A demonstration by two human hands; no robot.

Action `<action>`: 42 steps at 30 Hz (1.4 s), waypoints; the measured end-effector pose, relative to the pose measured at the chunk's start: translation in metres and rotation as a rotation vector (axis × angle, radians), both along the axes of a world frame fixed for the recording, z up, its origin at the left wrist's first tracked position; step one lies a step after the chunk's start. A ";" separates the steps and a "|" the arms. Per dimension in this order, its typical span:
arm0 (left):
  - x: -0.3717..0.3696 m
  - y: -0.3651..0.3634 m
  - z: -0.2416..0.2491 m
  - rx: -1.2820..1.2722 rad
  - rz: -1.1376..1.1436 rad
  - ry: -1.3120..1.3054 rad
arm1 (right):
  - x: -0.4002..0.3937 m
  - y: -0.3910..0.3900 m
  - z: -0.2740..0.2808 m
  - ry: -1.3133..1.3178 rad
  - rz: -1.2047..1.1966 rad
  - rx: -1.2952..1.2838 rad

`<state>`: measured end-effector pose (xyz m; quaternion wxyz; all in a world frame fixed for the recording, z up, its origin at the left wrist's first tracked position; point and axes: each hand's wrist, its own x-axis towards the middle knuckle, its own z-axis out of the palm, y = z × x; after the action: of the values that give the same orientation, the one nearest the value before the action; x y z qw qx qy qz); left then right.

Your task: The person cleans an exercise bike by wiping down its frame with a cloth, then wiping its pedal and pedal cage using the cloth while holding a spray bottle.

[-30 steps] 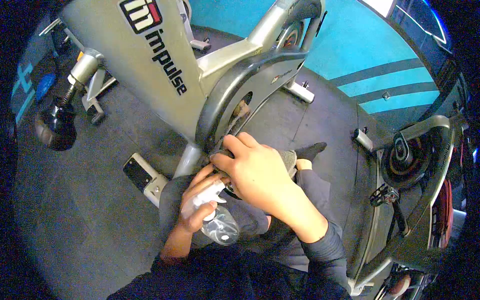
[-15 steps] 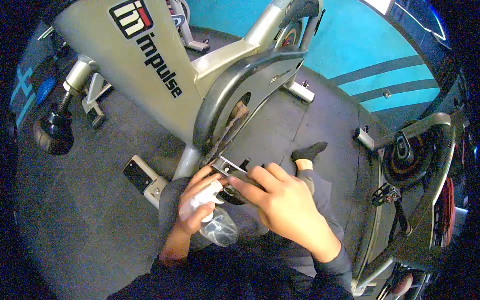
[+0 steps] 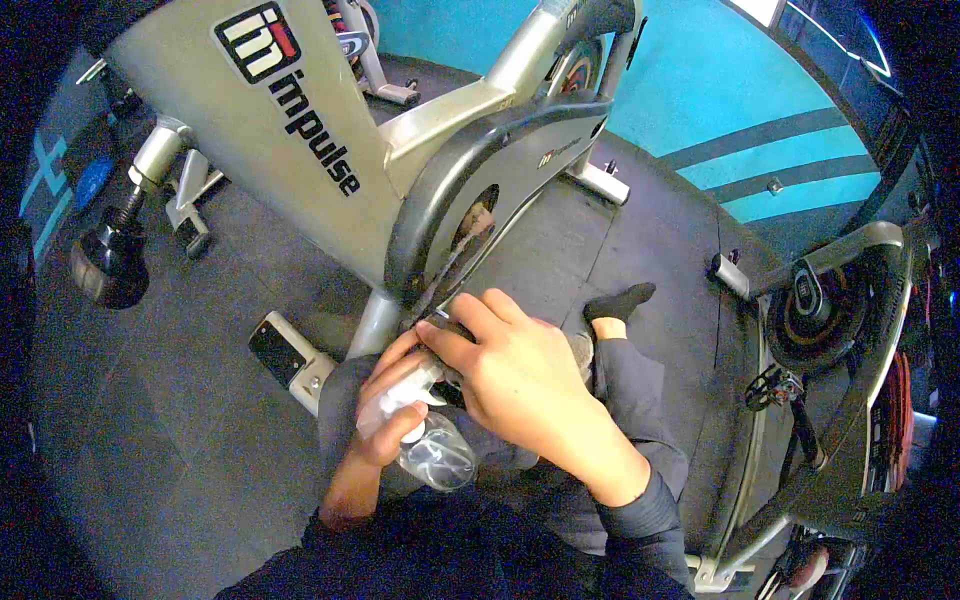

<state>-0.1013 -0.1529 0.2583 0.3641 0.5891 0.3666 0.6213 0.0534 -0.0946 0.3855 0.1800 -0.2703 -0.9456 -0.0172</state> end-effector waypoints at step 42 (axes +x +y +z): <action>0.002 0.000 -0.015 0.005 -0.012 -0.099 | 0.028 -0.034 0.002 -0.091 -0.123 0.000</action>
<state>-0.0993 -0.1525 0.2436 0.3841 0.5607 0.3431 0.6484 0.0813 -0.1285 0.3877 0.1355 -0.3270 -0.9344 -0.0404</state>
